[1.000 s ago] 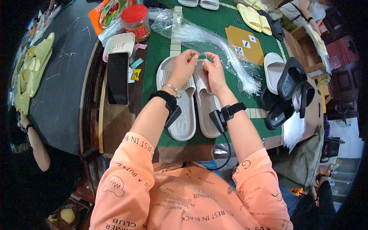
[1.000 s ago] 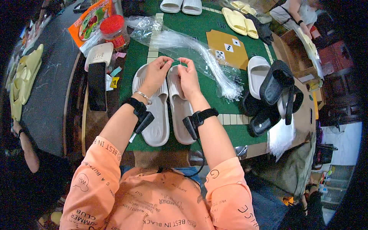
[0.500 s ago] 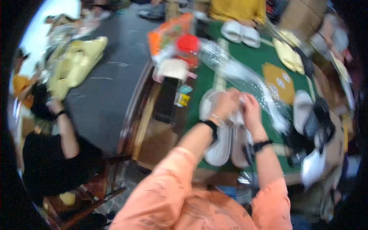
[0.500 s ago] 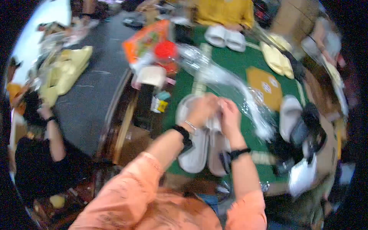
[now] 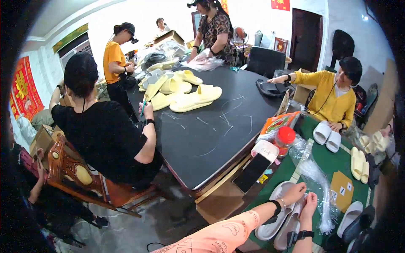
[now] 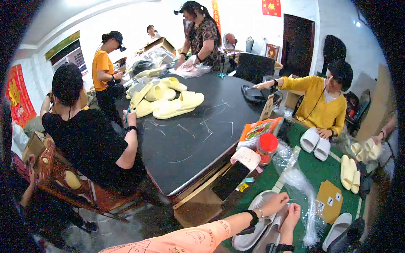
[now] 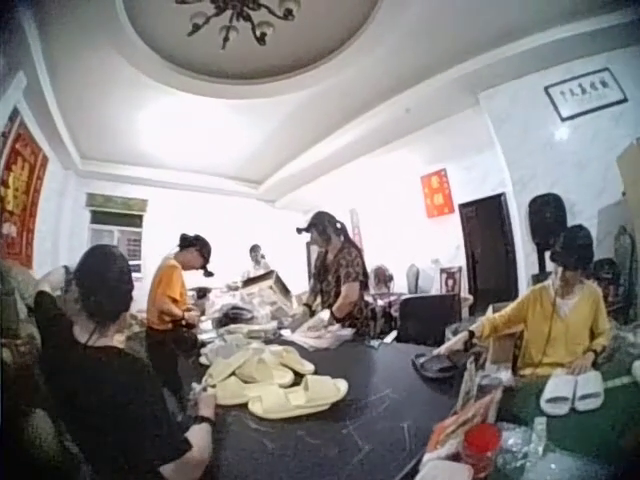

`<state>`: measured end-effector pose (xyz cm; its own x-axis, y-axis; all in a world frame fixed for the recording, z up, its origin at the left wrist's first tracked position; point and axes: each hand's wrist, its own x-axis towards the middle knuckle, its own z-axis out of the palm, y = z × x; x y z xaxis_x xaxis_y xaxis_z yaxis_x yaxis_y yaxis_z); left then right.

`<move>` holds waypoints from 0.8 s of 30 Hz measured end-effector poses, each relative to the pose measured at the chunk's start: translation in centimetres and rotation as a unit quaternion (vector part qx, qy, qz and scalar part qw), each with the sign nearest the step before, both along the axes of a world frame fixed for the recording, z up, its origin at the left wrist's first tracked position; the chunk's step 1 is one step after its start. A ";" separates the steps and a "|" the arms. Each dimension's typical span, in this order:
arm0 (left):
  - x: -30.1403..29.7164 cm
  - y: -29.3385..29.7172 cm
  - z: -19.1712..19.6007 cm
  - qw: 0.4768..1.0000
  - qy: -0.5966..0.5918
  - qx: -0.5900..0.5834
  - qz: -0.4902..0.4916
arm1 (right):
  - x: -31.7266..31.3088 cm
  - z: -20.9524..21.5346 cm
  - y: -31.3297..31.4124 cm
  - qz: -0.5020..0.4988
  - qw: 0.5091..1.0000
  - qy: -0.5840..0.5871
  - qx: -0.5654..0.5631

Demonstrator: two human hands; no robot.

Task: The recorder is assembling and inspecting various pairs of sandals or slippers in a manufacturing or distribution setting.

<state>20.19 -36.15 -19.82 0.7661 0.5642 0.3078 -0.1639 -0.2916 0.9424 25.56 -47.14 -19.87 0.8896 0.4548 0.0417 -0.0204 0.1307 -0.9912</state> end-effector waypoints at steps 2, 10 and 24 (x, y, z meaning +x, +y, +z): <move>0.1 -0.6 -0.4 1.000 0.002 0.018 0.005 | 0.2 0.2 -0.7 0.009 1.000 -0.025 0.010; 3.3 4.1 1.6 0.996 0.017 -0.063 0.068 | -6.2 8.4 -5.1 -0.091 0.861 -0.447 -0.223; -7.3 4.2 27.4 0.859 -0.345 -0.224 -0.305 | -13.1 5.2 -4.9 0.094 0.849 -0.358 -0.376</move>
<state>12.90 -31.95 7.57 0.6840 0.3031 0.6635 -0.7218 0.4130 0.5554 12.49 -52.00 -14.67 0.6665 0.7243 0.1766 0.6731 -0.4828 -0.5602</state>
